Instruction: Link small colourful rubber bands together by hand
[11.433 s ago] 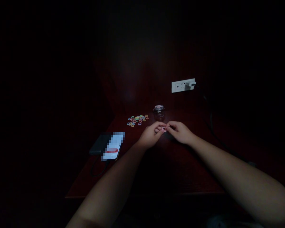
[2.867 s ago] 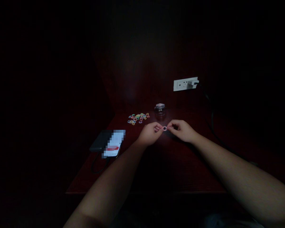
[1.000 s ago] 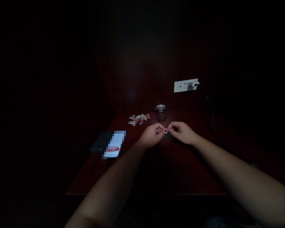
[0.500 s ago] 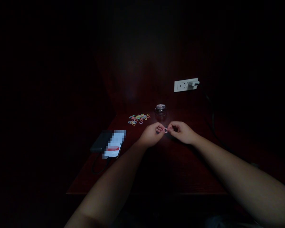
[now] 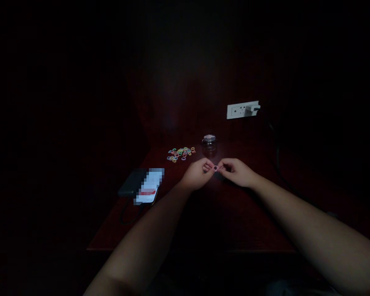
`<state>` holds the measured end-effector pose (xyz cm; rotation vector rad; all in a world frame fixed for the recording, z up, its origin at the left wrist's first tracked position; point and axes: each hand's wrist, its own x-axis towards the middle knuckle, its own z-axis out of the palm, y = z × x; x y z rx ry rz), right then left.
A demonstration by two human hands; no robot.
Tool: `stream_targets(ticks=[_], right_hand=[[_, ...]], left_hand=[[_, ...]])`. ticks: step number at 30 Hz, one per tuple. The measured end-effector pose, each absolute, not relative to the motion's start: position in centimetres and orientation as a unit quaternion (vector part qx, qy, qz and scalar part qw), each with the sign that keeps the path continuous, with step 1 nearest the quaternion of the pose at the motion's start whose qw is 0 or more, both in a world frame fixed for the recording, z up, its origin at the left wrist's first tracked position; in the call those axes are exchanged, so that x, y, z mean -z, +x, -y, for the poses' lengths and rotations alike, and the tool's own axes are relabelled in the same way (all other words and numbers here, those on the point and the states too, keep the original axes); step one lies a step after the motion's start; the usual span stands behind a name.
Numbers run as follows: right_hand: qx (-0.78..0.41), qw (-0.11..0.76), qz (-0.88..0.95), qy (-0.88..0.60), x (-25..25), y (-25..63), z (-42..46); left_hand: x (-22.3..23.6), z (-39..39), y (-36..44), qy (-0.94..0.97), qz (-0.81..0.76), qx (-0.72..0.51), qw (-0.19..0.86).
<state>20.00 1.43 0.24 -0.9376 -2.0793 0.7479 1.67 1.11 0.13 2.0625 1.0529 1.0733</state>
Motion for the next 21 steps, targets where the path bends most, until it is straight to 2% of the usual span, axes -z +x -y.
stream_targets(ticks=[21], right_hand=[[-0.265, 0.348, 0.813, -0.385, -0.62, 20.08, -1.46]], left_hand=[[0.27, -1.54, 1.43, 0.774, -0.376, -0.407, 0.307]])
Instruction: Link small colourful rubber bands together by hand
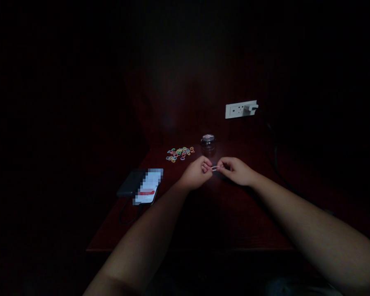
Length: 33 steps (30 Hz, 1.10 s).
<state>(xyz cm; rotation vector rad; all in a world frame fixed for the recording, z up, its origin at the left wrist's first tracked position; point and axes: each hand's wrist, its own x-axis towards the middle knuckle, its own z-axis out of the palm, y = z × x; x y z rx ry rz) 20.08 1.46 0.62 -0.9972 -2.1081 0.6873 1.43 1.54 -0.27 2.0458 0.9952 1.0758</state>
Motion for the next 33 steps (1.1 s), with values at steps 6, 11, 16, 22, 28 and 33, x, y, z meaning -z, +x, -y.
stream_targets(ticks=[6, 11, 16, 22, 28, 33], right_hand=[[-0.283, 0.348, 0.81, -0.378, -0.22, 20.0, -1.55], [-0.31, 0.323, 0.819, -0.36, -0.07, 19.86, -1.45], [-0.306, 0.33, 0.816, -0.364, 0.0, 19.88, -1.53], [-0.277, 0.341, 0.815, -0.376, -0.09, 20.02, -1.61], [-0.276, 0.338, 0.817, -0.376, -0.07, 19.98, -1.6], [-0.278, 0.348, 0.815, -0.371, -0.02, 19.97, -1.61]], left_hand=[[0.22, -1.18, 1.53, 0.785, -0.377, -0.393, 0.295], [-0.05, -1.12, 1.44, 0.79, -0.385, -0.393, 0.271], [0.05, -1.27, 1.41, 0.785, -0.405, -0.363, 0.297], [0.42, -1.29, 1.55, 0.769, -0.387, -0.368, 0.353], [0.54, -1.36, 1.45, 0.774, -0.396, -0.344, 0.354], [0.25, -1.29, 1.32, 0.775, -0.411, -0.345, 0.333]])
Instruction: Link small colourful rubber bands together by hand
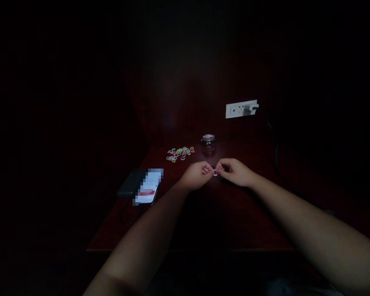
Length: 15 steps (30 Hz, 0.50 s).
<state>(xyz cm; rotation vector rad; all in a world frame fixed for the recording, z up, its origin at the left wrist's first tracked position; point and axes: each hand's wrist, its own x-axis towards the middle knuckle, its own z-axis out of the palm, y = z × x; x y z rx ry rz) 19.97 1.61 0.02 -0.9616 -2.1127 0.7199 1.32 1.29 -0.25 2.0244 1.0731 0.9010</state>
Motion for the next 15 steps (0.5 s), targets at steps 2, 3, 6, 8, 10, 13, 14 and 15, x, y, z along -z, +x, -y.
stream_targets(ticks=[2, 3, 6, 8, 10, 13, 14, 15], right_hand=[[-0.282, 0.349, 0.814, -0.368, -0.05, 19.89, -1.57], [-0.285, 0.348, 0.815, -0.367, -0.05, 19.86, -1.56], [-0.282, 0.344, 0.817, -0.367, 0.04, 19.87, -1.63], [-0.267, 0.341, 0.82, -0.374, 0.11, 19.94, -1.7], [-0.25, 0.339, 0.823, -0.382, 0.13, 19.99, -1.71], [-0.238, 0.335, 0.825, -0.388, 0.05, 19.99, -1.65], [-0.236, 0.336, 0.824, -0.39, 0.02, 20.0, -1.67], [-0.234, 0.337, 0.823, -0.393, 0.01, 20.04, -1.74]], left_hand=[[0.16, -1.3, 1.22, 0.775, -0.413, -0.348, 0.327], [0.14, -1.32, 1.16, 0.775, -0.413, -0.35, 0.326], [0.15, -1.41, 0.98, 0.772, -0.411, -0.358, 0.327], [0.17, -1.42, 0.92, 0.771, -0.41, -0.362, 0.326], [0.13, -1.38, 0.92, 0.772, -0.409, -0.362, 0.326], [0.02, -1.35, 0.88, 0.773, -0.407, -0.361, 0.328], [-0.01, -1.4, 0.78, 0.773, -0.409, -0.362, 0.324], [-0.01, -1.51, 0.6, 0.773, -0.412, -0.364, 0.317]])
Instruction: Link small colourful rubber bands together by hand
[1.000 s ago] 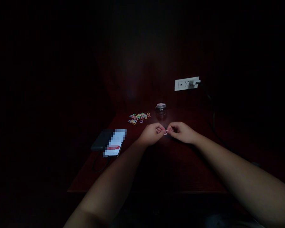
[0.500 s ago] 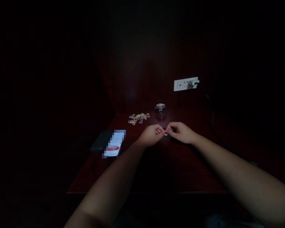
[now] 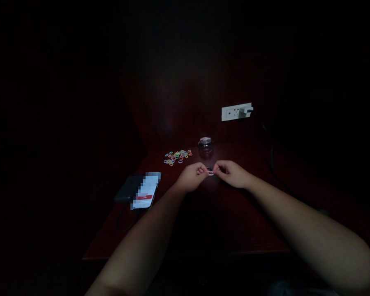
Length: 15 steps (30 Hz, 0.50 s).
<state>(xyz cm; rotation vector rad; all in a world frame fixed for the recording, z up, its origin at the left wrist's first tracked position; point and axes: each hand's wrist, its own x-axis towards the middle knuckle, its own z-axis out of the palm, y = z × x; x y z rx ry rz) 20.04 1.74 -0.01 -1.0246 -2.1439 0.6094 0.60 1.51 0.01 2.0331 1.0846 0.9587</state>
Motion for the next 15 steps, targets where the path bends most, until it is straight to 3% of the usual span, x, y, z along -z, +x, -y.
stream_targets(ticks=[8, 15], right_hand=[[-0.122, 0.372, 0.813, -0.431, 0.3, 21.1, -3.2], [-0.101, 0.236, 0.876, -0.408, 0.9, 20.7, -2.9]], left_hand=[[0.4, -3.7, -2.8, 0.773, -0.527, -0.331, 0.123], [-0.2, -4.4, -3.5, 0.752, -0.611, -0.25, 0.006]])
